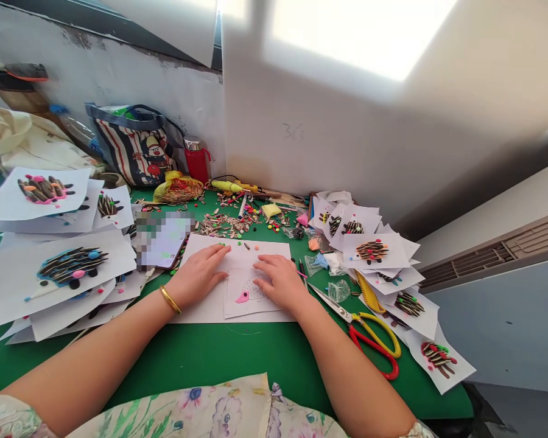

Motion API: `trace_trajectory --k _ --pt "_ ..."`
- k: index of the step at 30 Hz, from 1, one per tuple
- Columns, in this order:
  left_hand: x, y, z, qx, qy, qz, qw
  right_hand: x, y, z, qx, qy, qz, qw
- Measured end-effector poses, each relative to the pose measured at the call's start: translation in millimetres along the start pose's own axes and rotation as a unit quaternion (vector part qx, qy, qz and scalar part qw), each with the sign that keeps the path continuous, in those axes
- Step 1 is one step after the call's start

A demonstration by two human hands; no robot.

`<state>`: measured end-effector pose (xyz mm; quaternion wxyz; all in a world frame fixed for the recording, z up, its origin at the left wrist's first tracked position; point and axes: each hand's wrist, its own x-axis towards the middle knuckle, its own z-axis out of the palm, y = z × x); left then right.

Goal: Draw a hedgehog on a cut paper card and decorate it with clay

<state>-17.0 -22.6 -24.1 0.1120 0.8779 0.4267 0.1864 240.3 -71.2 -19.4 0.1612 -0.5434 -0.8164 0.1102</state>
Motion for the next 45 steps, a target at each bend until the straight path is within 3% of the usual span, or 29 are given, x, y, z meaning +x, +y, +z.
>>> trace_trajectory --k 3,9,13,18,21,29,41,45 --pt "4.9 4.6 0.6 0.023 0.026 -0.004 0.999 15.5 0.0 -4.8 -0.035 0.023 0.053 0.998" --pt "13.1 9.3 0.1 0.06 0.01 -0.02 0.998 55.0 1.5 -0.1 -0.094 0.005 0.095 0.991" --pt "13.6 8.3 3.9 0.058 0.011 -0.023 0.998 65.0 2.5 3.7 -0.087 0.018 0.116 0.989" --pt "10.9 7.2 3.5 0.039 0.013 -0.017 0.999 50.4 -0.5 -5.0 -0.059 0.026 0.132 0.989" --pt "5.5 3.5 -1.7 -0.025 0.005 -0.002 1.0 31.9 -5.0 -8.5 -0.031 0.026 0.134 0.99" --pt "-3.7 -9.9 -12.2 -0.102 -0.087 0.032 0.99 4.1 -2.9 3.8 0.075 0.058 0.129 0.987" --pt "5.7 -5.6 2.6 -0.064 -0.02 0.014 0.998 0.2 -1.3 4.2 0.159 0.068 0.139 0.975" --pt "5.1 2.3 0.5 -0.047 0.05 0.041 0.997 -1.7 -6.1 5.1 0.22 0.095 0.112 0.964"
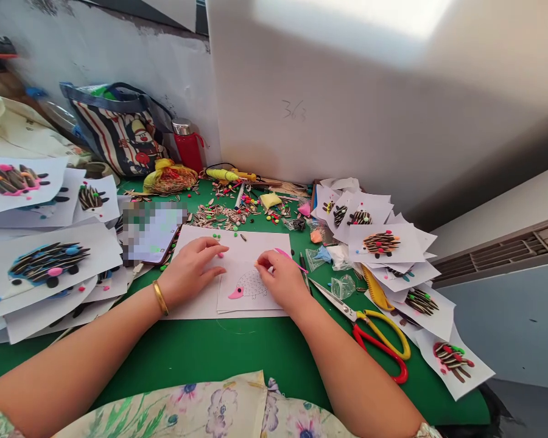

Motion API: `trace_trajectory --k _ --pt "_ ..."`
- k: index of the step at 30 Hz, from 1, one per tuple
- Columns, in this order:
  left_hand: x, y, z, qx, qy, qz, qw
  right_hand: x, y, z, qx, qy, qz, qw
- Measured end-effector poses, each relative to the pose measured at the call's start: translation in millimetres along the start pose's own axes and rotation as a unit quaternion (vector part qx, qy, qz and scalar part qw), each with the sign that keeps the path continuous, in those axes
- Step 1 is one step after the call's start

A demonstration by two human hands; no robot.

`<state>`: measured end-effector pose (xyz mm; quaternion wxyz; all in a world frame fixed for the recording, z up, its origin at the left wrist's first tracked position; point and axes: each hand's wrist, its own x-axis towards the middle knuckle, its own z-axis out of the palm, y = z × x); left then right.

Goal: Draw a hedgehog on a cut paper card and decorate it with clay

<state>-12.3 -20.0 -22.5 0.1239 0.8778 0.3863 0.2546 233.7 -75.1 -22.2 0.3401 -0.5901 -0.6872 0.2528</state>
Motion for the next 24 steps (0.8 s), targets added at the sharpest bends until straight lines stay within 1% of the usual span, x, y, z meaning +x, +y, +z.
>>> trace_trajectory --k 2,4,5,6,7,9,12,15,19,24 --pt "-2.8 12.1 -0.6 -0.017 0.037 0.022 0.999 -4.1 -6.8 2.7 0.031 0.001 -0.036 0.999" --pt "-7.3 28.0 0.0 -0.069 0.038 0.031 0.996 -9.7 -16.4 5.4 0.046 -0.008 -0.092 0.995" --pt "-9.7 36.1 0.7 -0.1 0.023 0.024 0.994 -12.7 -21.5 6.6 0.052 -0.013 -0.121 0.991" --pt "-12.0 43.5 1.6 -0.135 -0.01 0.012 0.991 -15.6 -26.1 7.4 0.052 -0.018 -0.149 0.987" --pt "-13.9 49.7 2.4 -0.168 -0.038 -0.014 0.985 -18.3 -30.1 8.0 0.049 -0.016 -0.172 0.984" --pt "-16.0 57.4 3.4 -0.228 -0.059 -0.072 0.969 -22.2 -35.3 8.5 0.037 -0.006 -0.197 0.98" --pt "-15.5 58.9 2.4 -0.301 -0.07 -0.129 0.942 -24.3 -37.0 8.3 0.023 0.001 -0.214 0.977" --pt "-14.1 56.4 0.0 -0.331 -0.075 -0.164 0.926 -24.1 -36.3 8.3 0.024 -0.004 -0.222 0.975" --pt "-14.6 56.4 -1.4 -0.33 -0.071 -0.178 0.924 -23.8 -36.8 8.8 0.029 -0.006 -0.217 0.976" --pt "-15.8 58.2 -0.5 -0.323 -0.099 -0.172 0.925 -23.0 -36.1 10.0 0.007 0.018 -0.237 0.971"
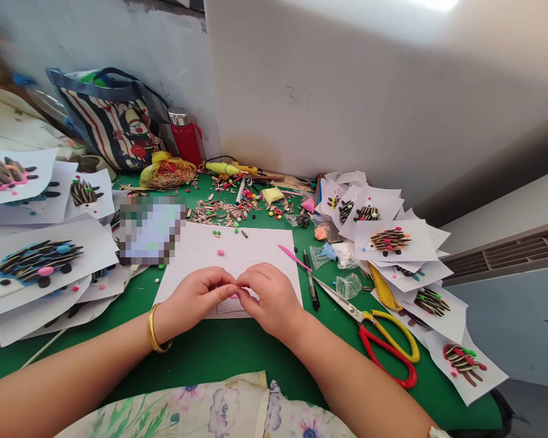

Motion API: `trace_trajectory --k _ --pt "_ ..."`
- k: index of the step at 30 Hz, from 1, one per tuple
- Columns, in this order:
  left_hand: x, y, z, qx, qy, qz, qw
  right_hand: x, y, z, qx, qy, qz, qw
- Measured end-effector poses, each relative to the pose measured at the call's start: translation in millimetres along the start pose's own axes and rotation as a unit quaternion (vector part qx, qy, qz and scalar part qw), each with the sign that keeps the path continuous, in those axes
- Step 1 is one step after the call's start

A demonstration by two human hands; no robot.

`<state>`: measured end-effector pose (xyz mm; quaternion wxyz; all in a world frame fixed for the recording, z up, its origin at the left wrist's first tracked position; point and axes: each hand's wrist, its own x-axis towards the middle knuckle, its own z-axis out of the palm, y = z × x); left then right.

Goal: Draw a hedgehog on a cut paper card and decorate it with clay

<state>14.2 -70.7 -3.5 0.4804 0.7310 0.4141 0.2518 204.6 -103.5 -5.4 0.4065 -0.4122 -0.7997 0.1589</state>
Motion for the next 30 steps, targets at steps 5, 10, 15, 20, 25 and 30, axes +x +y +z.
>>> trace_trajectory --k 5,10,15,20,25,30 --pt "0.0 -1.5 1.5 0.008 0.004 0.025 1.0 0.2 1.2 2.7 -0.022 0.004 -0.014 1.0" --pt "-1.3 -2.4 1.3 0.066 0.018 0.086 0.994 1.0 -0.1 3.5 -0.024 -0.002 -0.007 1.0" --pt "-2.9 -2.7 -0.6 0.16 0.008 0.176 0.971 -0.4 -1.7 3.0 -0.022 -0.006 0.006 1.0" --pt "-2.7 -3.5 -1.5 0.204 0.005 0.227 0.952 -1.4 -2.9 3.7 -0.016 -0.013 0.011 1.0" --pt "-2.3 -3.2 -2.2 0.218 0.008 0.244 0.945 -2.9 -2.5 4.9 -0.008 -0.028 0.018 0.999" --pt "-2.7 -1.4 -2.7 0.229 -0.004 0.246 0.942 -4.8 -1.2 7.0 -0.006 -0.033 0.023 0.999"
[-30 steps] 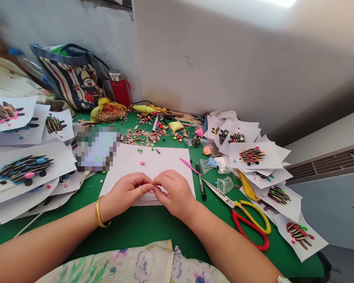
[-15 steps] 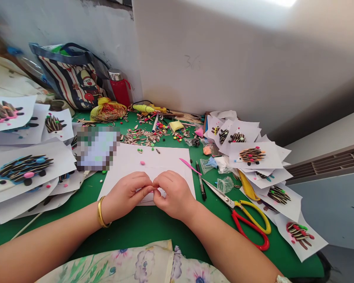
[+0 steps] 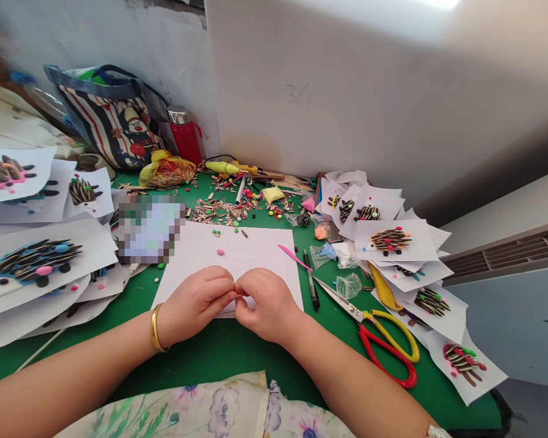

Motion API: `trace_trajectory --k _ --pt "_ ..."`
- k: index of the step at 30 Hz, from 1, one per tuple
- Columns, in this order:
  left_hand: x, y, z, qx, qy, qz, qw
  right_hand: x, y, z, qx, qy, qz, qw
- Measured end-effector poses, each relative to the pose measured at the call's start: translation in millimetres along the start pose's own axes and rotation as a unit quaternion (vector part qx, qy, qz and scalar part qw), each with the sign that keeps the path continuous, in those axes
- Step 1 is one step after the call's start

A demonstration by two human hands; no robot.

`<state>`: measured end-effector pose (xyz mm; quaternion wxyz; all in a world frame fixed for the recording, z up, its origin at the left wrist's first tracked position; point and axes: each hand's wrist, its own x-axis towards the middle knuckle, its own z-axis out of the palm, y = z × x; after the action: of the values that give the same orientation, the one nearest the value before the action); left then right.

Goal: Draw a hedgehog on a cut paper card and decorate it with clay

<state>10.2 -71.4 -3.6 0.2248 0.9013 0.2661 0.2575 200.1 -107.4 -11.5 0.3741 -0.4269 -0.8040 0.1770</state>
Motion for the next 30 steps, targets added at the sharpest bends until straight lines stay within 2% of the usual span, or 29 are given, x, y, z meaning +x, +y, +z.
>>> trace_trajectory --k 4,7,10,14,20,27,30 --pt "0.0 1.7 -0.1 0.002 0.03 -0.003 1.0 0.4 -1.4 -1.4 -0.004 0.012 0.018 1.0" --pt "-0.3 2.1 0.3 -0.035 0.061 -0.026 0.997 0.4 -2.2 -3.0 0.004 0.013 0.034 0.999" --pt "-0.6 0.4 1.0 -0.09 0.062 -0.07 0.991 0.2 -1.6 -2.7 0.011 0.018 0.042 0.999" --pt "-0.7 -3.2 2.1 -0.113 0.056 -0.108 0.986 1.2 -0.4 -0.8 0.005 0.02 0.014 1.0" --pt "-0.6 -2.1 1.6 -0.083 0.042 -0.097 0.991 4.2 -1.4 -3.5 -0.002 0.022 -0.001 1.0" --pt "1.9 -2.1 -1.7 -0.094 0.086 -0.087 0.988 4.4 0.3 -9.7 0.076 0.057 0.092 0.991" --pt "1.9 -5.2 -1.8 -0.084 0.097 -0.077 0.989 3.9 2.4 -10.0 0.095 0.033 0.088 0.991"
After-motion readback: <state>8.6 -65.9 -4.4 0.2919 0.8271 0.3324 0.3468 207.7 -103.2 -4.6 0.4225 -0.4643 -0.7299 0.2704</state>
